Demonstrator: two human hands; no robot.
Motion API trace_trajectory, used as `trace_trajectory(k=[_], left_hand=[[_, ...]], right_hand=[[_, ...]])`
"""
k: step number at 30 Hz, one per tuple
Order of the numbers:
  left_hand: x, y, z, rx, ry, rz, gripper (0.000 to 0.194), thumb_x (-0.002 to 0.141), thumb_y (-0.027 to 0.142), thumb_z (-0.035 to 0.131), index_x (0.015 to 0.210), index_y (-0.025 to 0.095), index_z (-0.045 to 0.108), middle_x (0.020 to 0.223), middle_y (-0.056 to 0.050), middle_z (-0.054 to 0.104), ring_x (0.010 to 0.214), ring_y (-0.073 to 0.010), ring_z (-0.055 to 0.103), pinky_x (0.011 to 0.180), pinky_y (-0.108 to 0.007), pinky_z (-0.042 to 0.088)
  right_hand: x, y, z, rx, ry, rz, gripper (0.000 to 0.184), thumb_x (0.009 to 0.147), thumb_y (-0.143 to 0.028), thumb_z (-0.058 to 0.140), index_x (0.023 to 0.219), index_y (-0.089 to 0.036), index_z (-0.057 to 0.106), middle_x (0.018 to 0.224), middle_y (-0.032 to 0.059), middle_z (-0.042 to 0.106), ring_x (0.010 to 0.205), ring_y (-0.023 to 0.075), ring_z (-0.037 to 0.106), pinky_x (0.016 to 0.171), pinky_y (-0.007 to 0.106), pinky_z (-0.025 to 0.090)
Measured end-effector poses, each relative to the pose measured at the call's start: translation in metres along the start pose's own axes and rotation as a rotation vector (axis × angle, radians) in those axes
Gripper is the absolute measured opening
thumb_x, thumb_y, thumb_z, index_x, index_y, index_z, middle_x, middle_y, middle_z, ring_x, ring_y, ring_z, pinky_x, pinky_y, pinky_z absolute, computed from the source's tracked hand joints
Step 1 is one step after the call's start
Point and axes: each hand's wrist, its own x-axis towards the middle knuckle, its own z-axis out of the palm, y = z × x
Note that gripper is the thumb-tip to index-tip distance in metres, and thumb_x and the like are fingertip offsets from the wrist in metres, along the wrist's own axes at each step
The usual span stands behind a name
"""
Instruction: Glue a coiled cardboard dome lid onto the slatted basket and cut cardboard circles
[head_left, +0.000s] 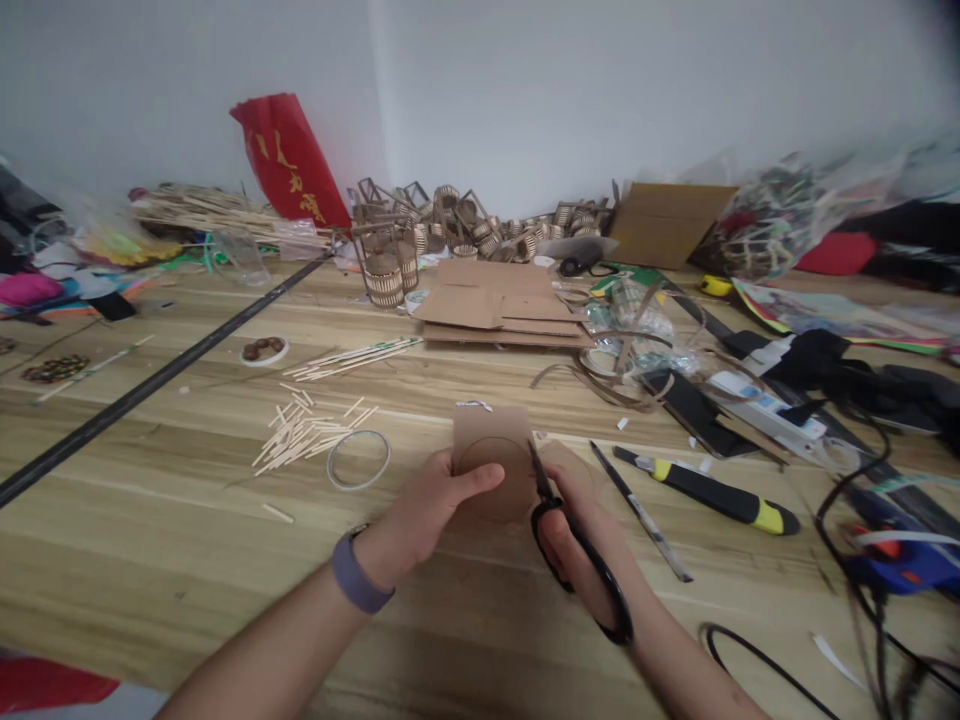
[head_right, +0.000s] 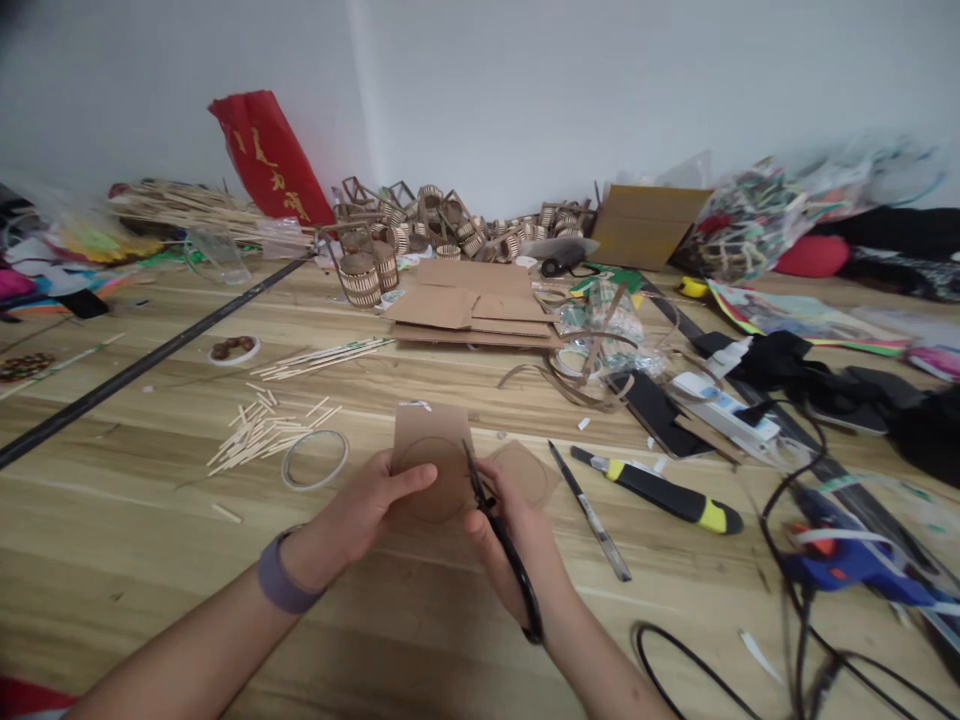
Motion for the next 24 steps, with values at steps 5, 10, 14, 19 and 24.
trace_trajectory(k=[5, 10, 14, 19, 24], left_hand=[[-0.003, -0.002, 0.009, -0.152, 0.057, -0.029, 0.039, 0.066, 0.033, 0.081, 0.101, 0.017, 0.073, 0.111, -0.009, 0.075, 0.109, -0.0305, 0.065, 0.091, -0.037, 0.05], [-0.004, -0.003, 0.01, -0.162, 0.135, -0.048, 0.041, 0.061, 0.032, 0.084, 0.097, 0.016, 0.074, 0.102, -0.009, 0.076, 0.099, -0.0291, 0.068, 0.087, -0.037, 0.051], [-0.004, -0.001, 0.009, -0.143, 0.127, 0.018, 0.033, 0.062, 0.031, 0.084, 0.09, 0.017, 0.074, 0.102, -0.007, 0.077, 0.103, -0.0291, 0.068, 0.09, -0.037, 0.051], [-0.004, 0.001, 0.009, -0.142, 0.121, -0.002, 0.036, 0.061, 0.031, 0.085, 0.093, 0.016, 0.075, 0.1, -0.007, 0.077, 0.099, -0.0281, 0.069, 0.089, -0.036, 0.052], [-0.005, 0.001, 0.011, -0.141, 0.125, 0.003, 0.037, 0.061, 0.032, 0.085, 0.093, 0.016, 0.075, 0.103, -0.008, 0.077, 0.099, -0.0283, 0.069, 0.088, -0.036, 0.052]], right_hand=[[-0.004, 0.004, 0.003, 0.032, -0.09, 0.055, 0.078, 0.089, -0.074, 0.032, 0.133, -0.011, 0.045, 0.054, -0.0024, 0.053, 0.047, 0.021, 0.055, 0.044, 0.029, 0.039], [-0.008, 0.007, 0.005, 0.024, -0.121, 0.051, 0.08, 0.086, -0.077, 0.034, 0.136, -0.015, 0.044, 0.056, -0.0034, 0.053, 0.049, 0.0197, 0.053, 0.046, 0.028, 0.038], [-0.005, -0.001, 0.001, 0.092, -0.147, 0.04, 0.092, 0.08, -0.086, 0.027, 0.136, -0.014, 0.042, 0.058, -0.0024, 0.053, 0.048, 0.0177, 0.048, 0.044, 0.027, 0.035], [-0.002, -0.004, -0.001, 0.138, -0.161, 0.028, 0.095, 0.076, -0.089, 0.027, 0.133, -0.014, 0.042, 0.062, -0.0009, 0.055, 0.05, 0.0173, 0.048, 0.045, 0.027, 0.036], [-0.002, 0.003, -0.001, 0.114, -0.151, 0.038, 0.091, 0.077, -0.087, 0.033, 0.133, -0.017, 0.044, 0.064, -0.0001, 0.059, 0.053, 0.0192, 0.053, 0.047, 0.027, 0.037]])
